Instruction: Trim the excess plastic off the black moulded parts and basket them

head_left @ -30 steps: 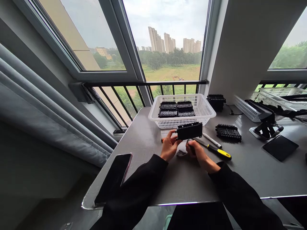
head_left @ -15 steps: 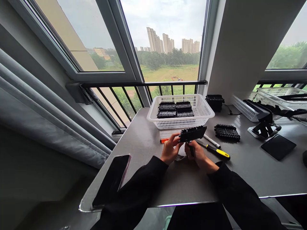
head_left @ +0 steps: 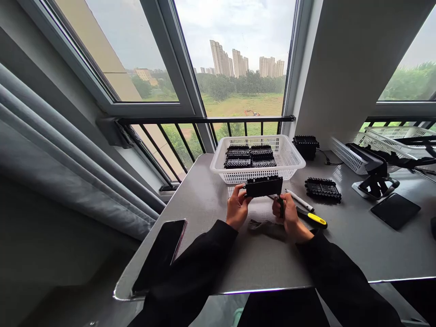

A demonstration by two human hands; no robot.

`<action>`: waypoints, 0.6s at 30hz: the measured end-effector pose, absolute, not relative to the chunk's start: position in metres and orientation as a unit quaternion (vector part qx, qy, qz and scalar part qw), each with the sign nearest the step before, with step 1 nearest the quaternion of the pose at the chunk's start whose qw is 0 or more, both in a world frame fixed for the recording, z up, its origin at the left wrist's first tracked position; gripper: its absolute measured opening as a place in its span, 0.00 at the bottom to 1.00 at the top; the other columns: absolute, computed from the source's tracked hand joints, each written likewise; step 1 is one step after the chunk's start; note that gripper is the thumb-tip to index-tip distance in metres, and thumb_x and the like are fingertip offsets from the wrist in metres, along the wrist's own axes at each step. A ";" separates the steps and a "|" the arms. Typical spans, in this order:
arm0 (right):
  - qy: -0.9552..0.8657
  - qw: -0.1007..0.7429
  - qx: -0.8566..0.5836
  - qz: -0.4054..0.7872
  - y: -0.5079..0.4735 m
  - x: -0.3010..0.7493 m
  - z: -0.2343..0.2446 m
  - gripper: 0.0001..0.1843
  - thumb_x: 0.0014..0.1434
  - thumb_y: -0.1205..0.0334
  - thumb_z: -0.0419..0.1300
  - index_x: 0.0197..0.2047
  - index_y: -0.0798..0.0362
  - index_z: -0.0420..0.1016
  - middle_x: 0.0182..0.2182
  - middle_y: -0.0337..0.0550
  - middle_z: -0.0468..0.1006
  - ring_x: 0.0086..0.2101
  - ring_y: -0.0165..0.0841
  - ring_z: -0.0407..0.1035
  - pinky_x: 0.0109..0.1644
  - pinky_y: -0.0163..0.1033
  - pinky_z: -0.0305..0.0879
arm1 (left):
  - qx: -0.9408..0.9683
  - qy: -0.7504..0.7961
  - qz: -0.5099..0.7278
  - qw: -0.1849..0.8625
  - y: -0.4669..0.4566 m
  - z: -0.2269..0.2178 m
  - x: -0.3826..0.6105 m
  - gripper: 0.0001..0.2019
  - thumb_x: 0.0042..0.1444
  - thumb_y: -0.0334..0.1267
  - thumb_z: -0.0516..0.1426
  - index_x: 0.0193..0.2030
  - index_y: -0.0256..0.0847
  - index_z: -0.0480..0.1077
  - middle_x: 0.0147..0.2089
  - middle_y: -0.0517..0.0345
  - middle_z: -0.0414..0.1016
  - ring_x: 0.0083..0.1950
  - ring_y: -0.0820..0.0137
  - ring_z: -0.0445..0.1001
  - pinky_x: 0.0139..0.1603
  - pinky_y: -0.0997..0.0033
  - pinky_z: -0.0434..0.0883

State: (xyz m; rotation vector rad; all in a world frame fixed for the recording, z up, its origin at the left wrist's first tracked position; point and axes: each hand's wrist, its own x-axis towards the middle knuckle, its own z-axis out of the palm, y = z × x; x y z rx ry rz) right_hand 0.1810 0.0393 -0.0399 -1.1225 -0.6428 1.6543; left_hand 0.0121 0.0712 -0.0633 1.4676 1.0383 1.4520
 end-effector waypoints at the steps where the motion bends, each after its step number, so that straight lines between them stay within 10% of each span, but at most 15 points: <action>1: -0.266 0.494 -0.464 0.685 0.040 0.181 -0.040 0.15 0.45 0.48 0.49 0.21 0.49 0.50 0.18 0.29 0.46 0.18 0.24 0.38 0.18 0.29 0.33 | 0.584 0.409 0.574 0.402 0.071 -0.064 0.012 0.19 0.50 0.30 0.58 0.50 0.43 0.63 0.42 0.53 0.80 0.45 0.65 0.80 0.50 0.63 0.74; 18: -0.301 0.474 -0.434 0.704 0.041 0.185 -0.038 0.16 0.47 0.46 0.49 0.22 0.49 0.51 0.18 0.30 0.48 0.18 0.24 0.41 0.18 0.29 0.35 | 0.614 0.418 0.566 0.358 0.069 -0.065 0.013 0.20 0.51 0.29 0.57 0.52 0.43 0.64 0.40 0.55 0.80 0.41 0.66 0.80 0.47 0.65 0.75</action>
